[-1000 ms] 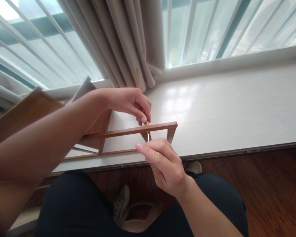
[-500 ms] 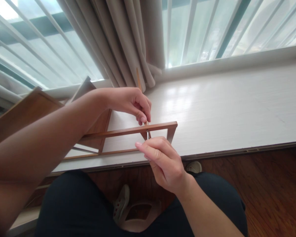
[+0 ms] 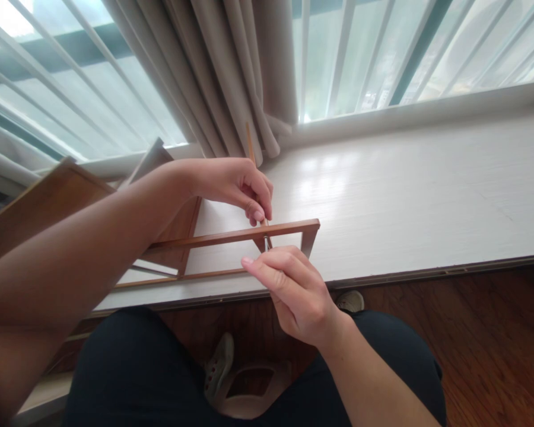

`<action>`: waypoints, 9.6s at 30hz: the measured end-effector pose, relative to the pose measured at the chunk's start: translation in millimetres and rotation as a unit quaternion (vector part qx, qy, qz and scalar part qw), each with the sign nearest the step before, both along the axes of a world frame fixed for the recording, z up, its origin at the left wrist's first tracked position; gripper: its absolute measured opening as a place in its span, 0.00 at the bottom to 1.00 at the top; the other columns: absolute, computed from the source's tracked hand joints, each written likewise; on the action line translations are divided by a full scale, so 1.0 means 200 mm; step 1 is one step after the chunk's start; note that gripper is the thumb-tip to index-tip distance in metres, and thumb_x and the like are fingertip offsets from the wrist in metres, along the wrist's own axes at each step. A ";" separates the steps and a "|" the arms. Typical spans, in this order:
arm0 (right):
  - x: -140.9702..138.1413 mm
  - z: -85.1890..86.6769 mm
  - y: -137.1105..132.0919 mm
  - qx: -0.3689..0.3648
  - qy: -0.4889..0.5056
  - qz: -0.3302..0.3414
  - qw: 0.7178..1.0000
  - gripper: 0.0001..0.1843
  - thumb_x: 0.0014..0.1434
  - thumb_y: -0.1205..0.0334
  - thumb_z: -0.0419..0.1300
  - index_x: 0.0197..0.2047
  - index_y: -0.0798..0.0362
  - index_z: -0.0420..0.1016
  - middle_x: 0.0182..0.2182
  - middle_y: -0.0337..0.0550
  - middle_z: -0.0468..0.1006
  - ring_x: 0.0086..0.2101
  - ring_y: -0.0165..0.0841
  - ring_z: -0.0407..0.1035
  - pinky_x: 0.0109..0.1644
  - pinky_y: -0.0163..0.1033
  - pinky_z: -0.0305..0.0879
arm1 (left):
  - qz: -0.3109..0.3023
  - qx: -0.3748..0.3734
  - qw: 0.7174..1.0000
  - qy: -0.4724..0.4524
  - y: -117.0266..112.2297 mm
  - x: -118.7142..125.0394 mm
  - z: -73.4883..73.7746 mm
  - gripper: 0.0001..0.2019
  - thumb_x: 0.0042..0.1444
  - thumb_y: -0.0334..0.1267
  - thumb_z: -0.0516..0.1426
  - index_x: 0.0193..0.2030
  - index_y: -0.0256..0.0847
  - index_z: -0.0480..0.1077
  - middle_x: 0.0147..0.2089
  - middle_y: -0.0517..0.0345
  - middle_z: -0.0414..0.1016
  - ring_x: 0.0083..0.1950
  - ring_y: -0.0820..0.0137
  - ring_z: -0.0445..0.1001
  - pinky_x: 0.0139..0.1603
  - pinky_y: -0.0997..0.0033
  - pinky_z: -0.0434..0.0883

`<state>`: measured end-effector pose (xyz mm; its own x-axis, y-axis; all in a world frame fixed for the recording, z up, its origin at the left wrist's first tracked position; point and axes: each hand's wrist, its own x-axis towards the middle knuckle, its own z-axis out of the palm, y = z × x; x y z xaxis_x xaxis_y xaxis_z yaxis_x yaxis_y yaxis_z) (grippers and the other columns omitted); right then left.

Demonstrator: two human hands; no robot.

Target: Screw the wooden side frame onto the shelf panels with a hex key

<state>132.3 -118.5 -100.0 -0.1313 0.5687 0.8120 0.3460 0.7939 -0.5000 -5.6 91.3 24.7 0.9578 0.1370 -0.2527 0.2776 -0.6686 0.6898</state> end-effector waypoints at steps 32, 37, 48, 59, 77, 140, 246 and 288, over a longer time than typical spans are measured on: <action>-0.01 0.02 -0.02 0.011 0.063 -0.104 0.992 0.21 0.57 0.79 0.67 0.50 0.50 0.82 0.38 0.47 0.82 0.39 0.39 0.78 0.37 0.45 0.78 | 0.012 -0.022 1.000 -0.002 -0.01 0.00 0.00 0.11 0.53 0.47 0.68 0.40 0.46 0.85 0.36 0.58 0.84 0.38 0.69 0.81 0.44 0.73 0.74; -0.01 0.02 -0.02 0.000 0.076 -0.104 0.992 0.20 0.57 0.78 0.67 0.50 0.50 0.81 0.38 0.47 0.83 0.38 0.39 0.79 0.37 0.45 0.78 | 0.005 -0.018 1.000 0.002 -0.01 0.00 0.00 0.11 0.54 0.48 0.66 0.40 0.46 0.85 0.36 0.58 0.84 0.38 0.69 0.81 0.44 0.73 0.73; -0.03 0.00 -0.02 -0.030 0.125 -0.089 0.988 0.16 0.57 0.76 0.68 0.46 0.51 0.81 0.37 0.47 0.84 0.37 0.40 0.79 0.37 0.46 0.79 | 0.005 -0.023 1.000 0.002 0.00 0.00 0.00 0.11 0.54 0.47 0.67 0.41 0.46 0.85 0.36 0.57 0.84 0.38 0.69 0.81 0.43 0.74 0.74; -0.06 -0.02 -0.03 -0.086 0.189 -0.063 0.976 0.11 0.62 0.73 0.63 0.45 0.51 0.79 0.35 0.45 0.83 0.37 0.39 0.79 0.41 0.47 0.79 | 0.008 -0.017 1.000 0.005 -0.01 0.00 0.00 0.11 0.54 0.47 0.67 0.40 0.46 0.85 0.37 0.58 0.84 0.37 0.69 0.80 0.43 0.73 0.73; -0.03 -0.01 -0.05 -0.184 0.184 -0.018 0.965 0.11 0.69 0.68 0.56 0.36 0.52 0.76 0.31 0.41 0.79 0.33 0.33 0.74 0.38 0.40 0.69 | 0.026 -0.032 0.999 -0.002 -0.01 0.00 0.00 0.11 0.51 0.47 0.69 0.38 0.46 0.85 0.35 0.59 0.83 0.37 0.70 0.81 0.45 0.73 0.74; -0.07 -0.05 -0.10 -0.255 0.252 0.118 0.926 0.09 0.72 0.64 0.56 0.42 0.51 0.77 0.30 0.40 0.78 0.31 0.32 0.73 0.35 0.40 0.69 | 0.028 -0.045 0.999 -0.010 -0.01 0.00 0.01 0.11 0.49 0.48 0.70 0.37 0.46 0.85 0.34 0.58 0.84 0.37 0.69 0.80 0.44 0.73 0.73; -0.04 -0.03 -0.08 -0.105 0.164 -0.007 0.981 0.20 0.64 0.80 0.58 0.54 0.51 0.74 0.51 0.50 0.82 0.52 0.43 0.78 0.54 0.55 0.77 | -0.003 -0.008 1.000 0.006 0.00 0.00 0.00 0.11 0.56 0.47 0.66 0.42 0.47 0.85 0.37 0.58 0.84 0.38 0.70 0.81 0.44 0.74 0.74; -0.05 0.02 -0.03 0.019 0.035 -0.147 0.988 0.15 0.61 0.73 0.66 0.50 0.49 0.77 0.47 0.51 0.78 0.46 0.42 0.77 0.46 0.49 0.81 | 0.016 -0.012 1.000 -0.012 -0.01 0.00 0.00 0.11 0.52 0.47 0.69 0.39 0.47 0.85 0.36 0.58 0.84 0.39 0.69 0.81 0.47 0.73 0.74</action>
